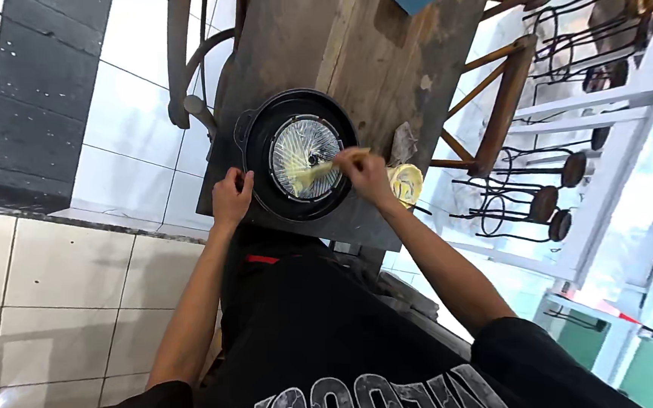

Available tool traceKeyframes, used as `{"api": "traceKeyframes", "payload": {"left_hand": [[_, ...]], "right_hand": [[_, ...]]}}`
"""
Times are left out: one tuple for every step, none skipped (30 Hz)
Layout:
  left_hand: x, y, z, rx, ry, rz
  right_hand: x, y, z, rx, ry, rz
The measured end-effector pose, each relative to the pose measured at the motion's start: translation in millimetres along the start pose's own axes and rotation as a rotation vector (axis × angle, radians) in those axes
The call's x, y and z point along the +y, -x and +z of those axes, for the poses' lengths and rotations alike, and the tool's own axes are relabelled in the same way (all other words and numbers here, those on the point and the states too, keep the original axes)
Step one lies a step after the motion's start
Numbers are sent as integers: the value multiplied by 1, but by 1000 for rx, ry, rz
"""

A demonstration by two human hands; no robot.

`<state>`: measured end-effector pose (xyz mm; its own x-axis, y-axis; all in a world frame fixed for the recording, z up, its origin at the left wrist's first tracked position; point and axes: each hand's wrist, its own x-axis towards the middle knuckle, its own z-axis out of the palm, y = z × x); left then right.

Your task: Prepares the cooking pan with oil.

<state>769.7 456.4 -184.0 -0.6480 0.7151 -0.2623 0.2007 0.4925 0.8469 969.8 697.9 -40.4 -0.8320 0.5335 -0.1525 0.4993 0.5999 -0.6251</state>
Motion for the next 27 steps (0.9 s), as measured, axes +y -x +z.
{"api": "traceKeyframes", "payload": {"left_hand": [[0, 0, 0, 1, -1, 7], [0, -1, 1, 2, -1, 14], [0, -2, 1, -1, 1, 20], [0, -3, 0, -10, 0, 23], [-1, -4, -2, -25, -8, 23], [-1, -3, -4, -40, -17, 29], [-1, -2, -5, -53, -27, 41], [-1, -3, -5, -60, -33, 55], [-3, -6, -4, -67, -43, 63], [-3, -7, -4, -73, -48, 62], [-4, -7, -5, -85, -53, 54], [-5, -6, -6, -99, -61, 46], [-5, -6, -6, -107, -75, 42], [-5, -6, -5, -111, -96, 34], [-6, -7, -5, -108, -109, 33], [-7, -7, -4, -106, -112, 35], [-7, -6, -4, -104, -113, 39], [-6, -6, -3, -97, -113, 45], [-6, -6, -2, -90, -108, 50], [-6, -6, -2, -88, -110, 48], [-7, -5, -2, -91, -112, 38], [-9, -2, -2, -92, -119, 30], [-11, 1, -3, -92, -123, 27], [-11, 2, -3, -88, -120, 29], [-10, 1, -2, -80, -115, 35], [-10, -1, -2, -71, -109, 42], [-10, -4, -1, -63, -97, 52]], "right_hand": [[7, -5, 0, 158, 68, 114], [10, -7, 4, 277, 183, 163], [6, 0, 12, 305, 302, 156], [-3, 13, 25, 250, 384, 80], [-13, 29, 41, 182, 417, -42], [-24, 45, 57, 125, 385, -148], [-31, 57, 68, 101, 291, -213], [-33, 62, 70, 106, 144, -189], [-31, 60, 64, 143, -7, -68], [-24, 55, 54, 228, -117, 97], [-13, 51, 45, 338, -176, 258], [-1, 49, 42, 455, -162, 373], [7, 48, 43, 560, -80, 412], [6, 51, 48, 594, 62, 400], [-5, 58, 56, 529, 218, 354], [-19, 67, 71, 441, 331, 268], [-33, 77, 88, 361, 397, 165], [-45, 86, 104, 306, 395, 58], [-52, 90, 112, 276, 332, -26], [-56, 90, 114, 271, 227, -56], [-59, 87, 108, 278, 104, -15], [-60, 82, 99, 289, -15, 75], [-59, 75, 89, 312, -124, 167], [-55, 67, 81, 342, -229, 237], [-50, 58, 76, 367, -332, 285], [-44, 50, 75, 384, -424, 316], [-38, 41, 78, 396, -495, 321]]}}
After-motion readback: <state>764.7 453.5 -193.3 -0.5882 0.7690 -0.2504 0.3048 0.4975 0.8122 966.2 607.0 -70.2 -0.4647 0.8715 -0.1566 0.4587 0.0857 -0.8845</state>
